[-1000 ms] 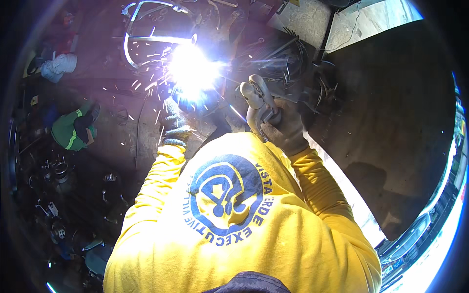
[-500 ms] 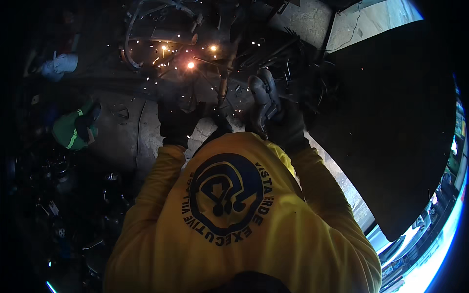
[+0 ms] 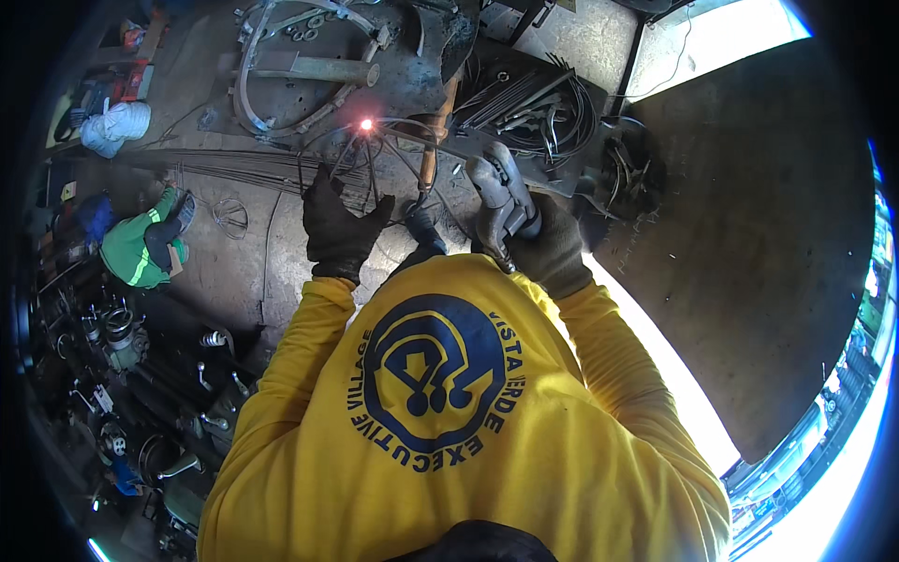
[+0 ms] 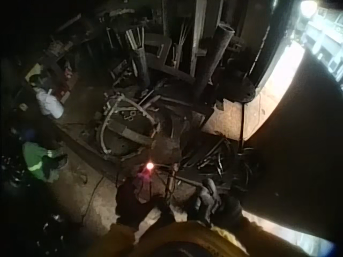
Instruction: The person welds a circular metal frame to a larger metal assembly using a handheld welding torch. They repeatedly position the frame, weld at multiple points, and use a hammer to tap the frame into place. The person also uses a chipping tool to remove slag from the welds.
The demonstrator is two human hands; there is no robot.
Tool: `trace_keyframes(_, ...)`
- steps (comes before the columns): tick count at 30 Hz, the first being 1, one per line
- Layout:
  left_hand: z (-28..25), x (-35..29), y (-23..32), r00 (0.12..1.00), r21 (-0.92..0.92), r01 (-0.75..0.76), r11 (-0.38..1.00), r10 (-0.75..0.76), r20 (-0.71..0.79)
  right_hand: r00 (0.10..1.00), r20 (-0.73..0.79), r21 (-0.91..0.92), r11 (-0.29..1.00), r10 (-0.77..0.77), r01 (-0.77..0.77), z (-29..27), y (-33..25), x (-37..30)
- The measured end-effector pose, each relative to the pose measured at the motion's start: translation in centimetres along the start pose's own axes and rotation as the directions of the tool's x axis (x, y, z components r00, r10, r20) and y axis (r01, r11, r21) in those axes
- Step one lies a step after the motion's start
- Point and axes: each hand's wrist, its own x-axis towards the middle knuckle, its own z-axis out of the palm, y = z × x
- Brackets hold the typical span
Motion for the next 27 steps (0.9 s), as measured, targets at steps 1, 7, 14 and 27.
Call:
trace_keyframes(1, 0.1, 0.0, -0.2, 1.000, 0.004, -0.006, 1.000, 0.006, 0.003, 1.000, -0.004, -0.011, 1.000, 0.003, -0.003, 0.0, 0.0, 0.0)
trace_keyframes(7, 0.5, -0.1, -1.1, 1.000, 0.057, -0.013, 0.998, 0.011, 0.029, 0.999, 0.003, -0.011, 0.999, 0.039, -0.039, 0.1, 0.3, -0.1)
trace_keyframes(14, -0.4, 0.0, 0.3, 1.000, 0.087, 0.000, 0.996, -0.003, 0.026, 1.000, -0.006, 0.016, 1.000, 0.015, -0.015, 0.2, -0.1, 0.0)
trace_keyframes(27, -2.0, 1.3, 2.1, 0.943, 0.040, -0.312, 0.949, 0.315, -0.108, 0.996, 0.053, 0.324, 0.945, -0.070, 0.049, 0.7, 3.7, -0.3)
